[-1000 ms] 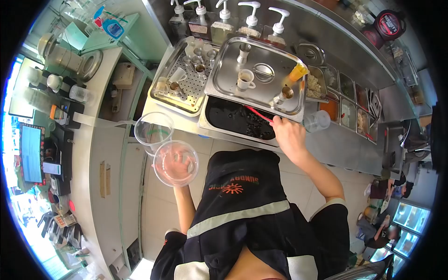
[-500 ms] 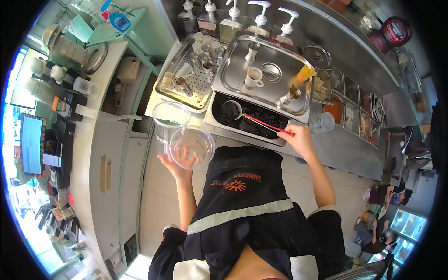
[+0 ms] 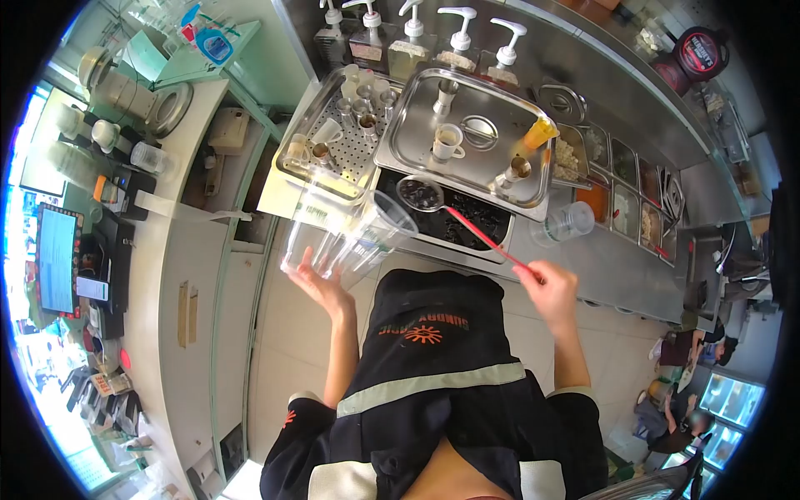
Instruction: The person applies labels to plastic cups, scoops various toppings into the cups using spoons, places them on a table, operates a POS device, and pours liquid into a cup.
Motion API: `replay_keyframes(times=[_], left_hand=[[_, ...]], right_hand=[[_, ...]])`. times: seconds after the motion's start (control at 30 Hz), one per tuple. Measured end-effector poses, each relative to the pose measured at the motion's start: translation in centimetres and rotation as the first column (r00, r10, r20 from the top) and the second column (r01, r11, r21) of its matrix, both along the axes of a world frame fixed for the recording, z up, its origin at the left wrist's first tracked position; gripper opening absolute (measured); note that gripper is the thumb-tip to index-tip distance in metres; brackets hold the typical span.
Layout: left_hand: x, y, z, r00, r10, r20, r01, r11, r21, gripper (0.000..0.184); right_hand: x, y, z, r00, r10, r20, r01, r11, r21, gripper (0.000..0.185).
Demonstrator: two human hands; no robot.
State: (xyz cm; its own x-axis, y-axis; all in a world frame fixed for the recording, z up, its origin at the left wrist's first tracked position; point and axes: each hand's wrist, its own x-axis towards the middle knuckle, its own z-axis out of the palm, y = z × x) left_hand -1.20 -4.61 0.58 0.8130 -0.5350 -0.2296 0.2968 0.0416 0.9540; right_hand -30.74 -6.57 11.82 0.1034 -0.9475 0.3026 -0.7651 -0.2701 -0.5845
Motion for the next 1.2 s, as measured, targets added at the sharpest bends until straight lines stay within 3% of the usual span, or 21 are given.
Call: replay_keyframes(times=[0.03,0.1,0.13,0.17,0.23,0.27,0.3,0.37,0.43,0.47,0.53,0.6,0.77,0.83,0.87,1.0,1.13,1.2], left_hand=[[-0.8,-0.6,0.0,0.998,-0.029,-0.06,0.027,0.999,-0.037,0.077],[-1.5,-1.6,0.2,0.991,-0.062,-0.115,0.053,0.996,-0.076,0.078],[-1.6,-2.1,0.3,0.965,-0.081,-0.248,0.062,0.995,-0.083,0.078],[-1.6,-2.4,0.4,0.92,-0.099,-0.379,0.069,0.993,-0.092,0.078],[-1.1,-2.2,0.5,0.895,-0.141,-0.423,0.112,0.989,-0.094,0.078],[-0.8,-2.0,0.6,0.84,-0.125,-0.527,0.083,0.991,-0.102,0.077],[-0.4,-1.8,0.5,0.773,-0.11,-0.625,0.055,0.993,-0.107,0.077],[1.1,-0.5,-0.6,0.728,-0.215,-0.651,0.119,0.975,-0.189,0.074],[1.9,0.8,-1.6,0.736,-0.278,-0.618,0.175,0.959,-0.223,0.078],[2.4,1.5,-2.5,0.709,-0.338,-0.619,0.175,0.934,-0.31,0.074],[2.2,2.6,-0.8,0.69,-0.283,-0.666,0.158,0.957,-0.243,0.071],[2.2,3.7,-0.3,0.663,-0.226,-0.714,0.131,0.974,-0.187,0.065],[2.6,6.1,-1.4,0.668,-0.193,-0.719,0.157,0.981,-0.117,0.065],[2.8,6.3,-1.7,0.624,-0.18,-0.761,0.169,0.981,-0.094,0.066],[2.7,6.3,-1.3,0.623,-0.18,-0.761,0.169,0.981,-0.093,0.066],[2.3,6.2,-0.3,0.657,-0.177,-0.733,0.188,0.98,-0.068,0.071],[2.3,5.7,0.0,0.714,-0.299,-0.634,0.306,0.947,-0.102,0.075],[1.8,5.5,0.2,0.751,-0.273,-0.601,0.305,0.951,-0.05,0.075]], right_hand=[[0.1,0.2,0.4,1.0,0.002,0.0,-0.002,1.0,0.0,0.02],[0.4,0.4,0.9,0.909,0.098,-0.406,-0.276,0.87,-0.409,0.018],[0.2,0.2,1.0,0.924,0.035,-0.381,-0.222,0.861,-0.458,0.016],[-0.2,0.0,1.2,0.924,0.034,-0.381,-0.222,0.859,-0.461,0.016],[-1.0,-0.6,1.7,0.967,-0.023,-0.253,-0.065,0.94,-0.334,0.016],[-1.1,-0.8,2.0,0.928,0.007,-0.373,-0.109,0.962,-0.252,0.017],[-0.8,-1.2,1.5,0.928,0.008,-0.372,-0.11,0.961,-0.253,0.017],[0.6,-2.4,-1.1,0.808,0.025,-0.588,-0.131,0.982,-0.137,0.016],[2.6,-4.3,-4.0,0.79,0.007,-0.613,-0.087,0.991,-0.101,0.014],[3.5,-5.7,-6.1,0.775,0.053,-0.63,-0.148,0.984,-0.099,0.013],[4.5,-6.2,-7.5,0.758,0.105,-0.644,-0.211,0.973,-0.09,0.013],[5.1,-6.2,-7.6,0.764,0.282,-0.58,-0.351,0.936,-0.007,0.014],[2.1,-4.9,-6.0,0.886,0.313,-0.341,-0.32,0.947,0.037,0.02],[0.8,-5.3,-5.4,0.988,0.149,0.03,-0.151,0.941,0.301,0.021],[-0.2,-5.6,-6.4,0.979,0.075,0.192,-0.15,0.897,0.417,0.022],[-1.0,-4.6,-6.2,0.938,-0.086,0.337,-0.113,0.84,0.53,0.022],[-2.0,-3.9,-6.0,0.948,-0.093,0.304,-0.093,0.832,0.547,0.021],[-2.4,-3.6,-5.2,0.951,-0.117,0.288,-0.08,0.805,0.588,0.021]])
